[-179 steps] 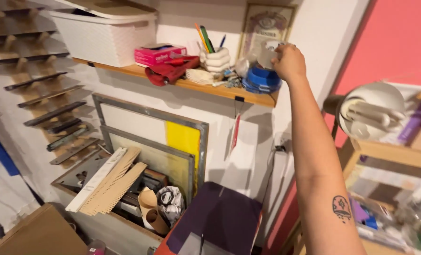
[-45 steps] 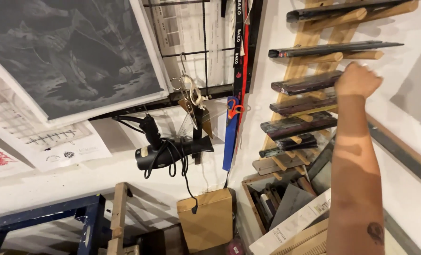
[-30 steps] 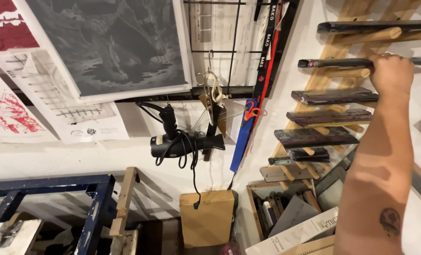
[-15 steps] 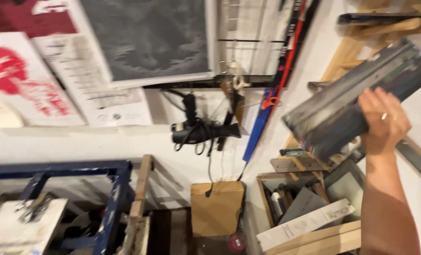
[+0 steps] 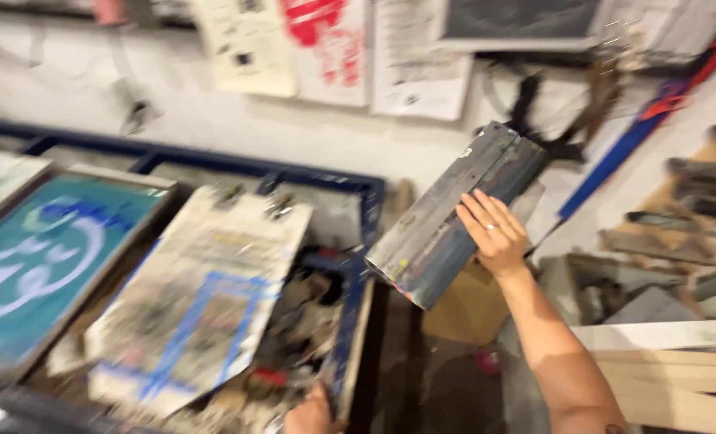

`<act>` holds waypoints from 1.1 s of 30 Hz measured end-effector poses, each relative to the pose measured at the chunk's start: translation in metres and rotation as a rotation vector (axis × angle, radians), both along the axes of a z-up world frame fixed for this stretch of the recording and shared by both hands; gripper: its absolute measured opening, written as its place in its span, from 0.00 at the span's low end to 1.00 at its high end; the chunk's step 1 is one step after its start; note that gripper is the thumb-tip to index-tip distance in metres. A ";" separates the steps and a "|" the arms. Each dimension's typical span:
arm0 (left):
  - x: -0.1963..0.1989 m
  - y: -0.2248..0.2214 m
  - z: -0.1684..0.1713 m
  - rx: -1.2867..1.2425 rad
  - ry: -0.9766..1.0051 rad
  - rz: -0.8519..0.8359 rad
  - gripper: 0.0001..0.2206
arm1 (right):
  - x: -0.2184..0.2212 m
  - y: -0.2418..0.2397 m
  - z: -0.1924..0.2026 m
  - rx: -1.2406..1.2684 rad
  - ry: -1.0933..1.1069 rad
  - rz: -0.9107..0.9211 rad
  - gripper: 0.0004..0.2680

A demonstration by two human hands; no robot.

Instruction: Applying ink to a screen and using a squeegee to print a design onto a tote bag, followed by drying with a heat gun.

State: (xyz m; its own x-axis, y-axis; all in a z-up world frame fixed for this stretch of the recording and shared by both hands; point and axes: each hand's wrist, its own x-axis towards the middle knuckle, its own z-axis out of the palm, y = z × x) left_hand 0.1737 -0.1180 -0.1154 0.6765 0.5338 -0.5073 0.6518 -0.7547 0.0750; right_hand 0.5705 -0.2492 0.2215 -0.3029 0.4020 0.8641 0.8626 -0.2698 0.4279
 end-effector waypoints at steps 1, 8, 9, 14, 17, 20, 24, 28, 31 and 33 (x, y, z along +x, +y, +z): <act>-0.007 0.013 0.019 -0.011 0.029 0.024 0.44 | -0.038 0.022 -0.013 -0.026 0.011 0.009 0.14; -0.190 0.049 0.084 0.085 -0.919 -0.411 0.37 | -0.255 0.142 -0.071 -0.108 0.058 0.180 0.13; -0.189 0.051 0.085 0.096 -0.962 -0.471 0.34 | -0.274 0.154 -0.076 -0.166 0.061 0.216 0.12; -0.187 0.048 0.068 0.212 -1.054 -0.498 0.29 | -0.355 0.218 -0.083 -0.292 0.002 0.346 0.13; -0.181 0.048 0.053 0.177 -1.069 -0.474 0.28 | -0.388 0.268 -0.089 -0.321 -0.021 0.357 0.14; -0.179 0.055 0.044 0.207 -1.097 -0.446 0.34 | -0.417 0.325 -0.094 -0.333 -0.019 0.365 0.16; -0.210 0.090 0.088 -0.377 -1.216 -0.475 0.21 | -0.459 0.385 -0.094 -0.297 -0.024 0.415 0.17; -0.281 0.188 0.145 -0.045 -1.768 -0.038 0.07 | -0.500 0.433 -0.097 -0.286 -0.013 0.449 0.15; -0.344 0.312 0.132 0.497 -1.859 0.523 0.17 | -0.537 0.486 -0.106 -0.178 0.005 0.531 0.13; -0.387 0.391 0.168 0.330 -1.809 0.749 0.23 | -0.562 0.524 -0.120 -0.189 0.016 0.555 0.12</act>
State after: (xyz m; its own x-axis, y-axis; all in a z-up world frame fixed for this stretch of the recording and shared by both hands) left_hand -0.2137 0.2726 0.0523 -0.1662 0.8179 0.5508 0.1274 -0.5361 0.8345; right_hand 0.0088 0.2752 0.1015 -0.4997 0.3343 0.7991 0.8598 0.3034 0.4108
